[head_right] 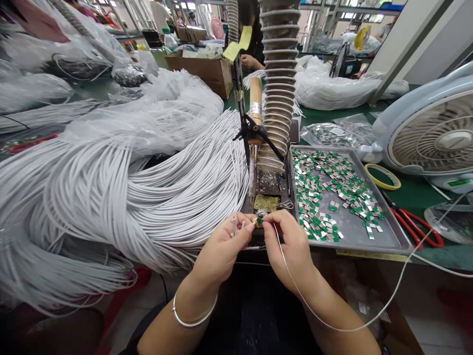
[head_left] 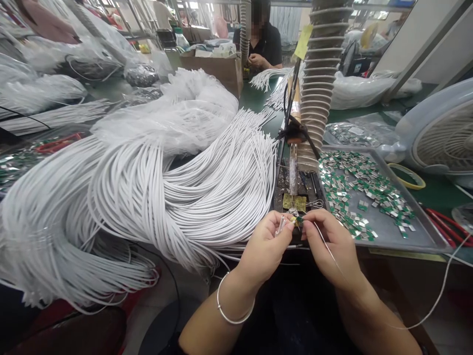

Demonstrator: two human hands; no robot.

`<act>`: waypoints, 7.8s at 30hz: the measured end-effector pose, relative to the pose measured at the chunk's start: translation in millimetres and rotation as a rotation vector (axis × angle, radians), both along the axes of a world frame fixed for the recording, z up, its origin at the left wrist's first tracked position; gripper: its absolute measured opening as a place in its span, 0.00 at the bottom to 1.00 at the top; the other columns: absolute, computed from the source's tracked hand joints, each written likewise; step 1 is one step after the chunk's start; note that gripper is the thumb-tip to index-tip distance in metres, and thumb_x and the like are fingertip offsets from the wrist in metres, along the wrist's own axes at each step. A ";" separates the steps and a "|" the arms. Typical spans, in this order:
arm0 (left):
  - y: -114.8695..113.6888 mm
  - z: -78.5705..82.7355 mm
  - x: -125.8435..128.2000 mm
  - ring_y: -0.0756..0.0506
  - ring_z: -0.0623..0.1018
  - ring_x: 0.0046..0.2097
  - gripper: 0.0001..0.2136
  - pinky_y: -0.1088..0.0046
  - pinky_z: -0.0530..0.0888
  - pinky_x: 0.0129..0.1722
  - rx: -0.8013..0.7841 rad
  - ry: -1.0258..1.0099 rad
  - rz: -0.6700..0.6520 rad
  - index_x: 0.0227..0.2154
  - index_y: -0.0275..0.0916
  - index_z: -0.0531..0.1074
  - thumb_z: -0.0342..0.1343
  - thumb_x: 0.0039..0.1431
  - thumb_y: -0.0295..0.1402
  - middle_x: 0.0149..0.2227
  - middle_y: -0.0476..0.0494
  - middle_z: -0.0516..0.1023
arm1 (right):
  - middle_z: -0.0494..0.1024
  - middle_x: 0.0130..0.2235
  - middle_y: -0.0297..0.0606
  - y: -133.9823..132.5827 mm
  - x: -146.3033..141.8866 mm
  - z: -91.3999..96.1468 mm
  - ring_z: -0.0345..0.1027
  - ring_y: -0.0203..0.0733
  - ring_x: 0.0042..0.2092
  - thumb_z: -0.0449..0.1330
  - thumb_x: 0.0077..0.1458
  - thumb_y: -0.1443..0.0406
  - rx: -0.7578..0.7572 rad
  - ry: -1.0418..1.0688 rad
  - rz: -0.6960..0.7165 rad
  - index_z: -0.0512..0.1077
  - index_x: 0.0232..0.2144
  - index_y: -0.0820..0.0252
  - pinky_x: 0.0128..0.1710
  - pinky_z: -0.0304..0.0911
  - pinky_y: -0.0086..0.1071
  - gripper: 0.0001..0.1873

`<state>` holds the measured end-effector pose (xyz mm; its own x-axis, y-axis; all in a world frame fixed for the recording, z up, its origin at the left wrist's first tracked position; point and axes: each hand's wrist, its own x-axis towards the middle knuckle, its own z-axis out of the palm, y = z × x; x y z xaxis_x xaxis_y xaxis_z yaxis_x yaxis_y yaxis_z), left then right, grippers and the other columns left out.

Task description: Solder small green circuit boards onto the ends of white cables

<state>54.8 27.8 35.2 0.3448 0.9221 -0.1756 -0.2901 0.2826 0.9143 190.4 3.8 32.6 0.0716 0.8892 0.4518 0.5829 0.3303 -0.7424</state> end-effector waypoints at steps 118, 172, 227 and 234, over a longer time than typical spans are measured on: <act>2.6 11.4 0.3 0.51 0.71 0.32 0.04 0.76 0.68 0.34 0.247 0.285 0.101 0.31 0.38 0.67 0.51 0.57 0.32 0.31 0.49 0.71 | 0.72 0.28 0.34 5.6 -12.5 -10.1 0.67 0.34 0.28 0.53 0.57 0.68 0.117 0.024 -0.109 0.70 0.34 0.59 0.28 0.65 0.29 0.05; 10.3 10.7 -10.0 0.51 0.71 0.35 0.04 0.76 0.68 0.37 0.211 0.287 -0.028 0.28 0.38 0.65 0.52 0.56 0.31 0.33 0.48 0.72 | 0.74 0.39 0.39 11.4 -17.8 -22.7 0.70 0.37 0.40 0.49 0.58 0.73 0.262 0.031 -0.089 0.66 0.45 0.58 0.40 0.69 0.33 0.15; 7.7 25.9 -2.5 0.49 0.72 0.34 0.02 0.73 0.68 0.33 0.289 0.388 0.137 0.30 0.38 0.66 0.51 0.56 0.31 0.33 0.46 0.73 | 0.78 0.39 0.40 11.6 -17.0 -15.3 0.73 0.42 0.43 0.53 0.55 0.74 0.423 0.027 -0.066 0.70 0.39 0.57 0.43 0.71 0.42 0.12; 6.1 20.8 -2.9 0.49 0.72 0.35 0.04 0.74 0.68 0.35 0.294 0.370 0.101 0.27 0.38 0.64 0.51 0.55 0.31 0.34 0.46 0.72 | 0.77 0.37 0.42 7.4 -15.4 -18.3 0.73 0.43 0.41 0.52 0.56 0.73 0.409 0.004 -0.060 0.69 0.38 0.58 0.40 0.72 0.43 0.10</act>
<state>52.0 33.9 56.0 0.2149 0.9766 0.0038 0.0567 -0.0163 0.9983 175.1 11.2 14.3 0.1205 0.6302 0.7670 0.6079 0.5640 -0.5589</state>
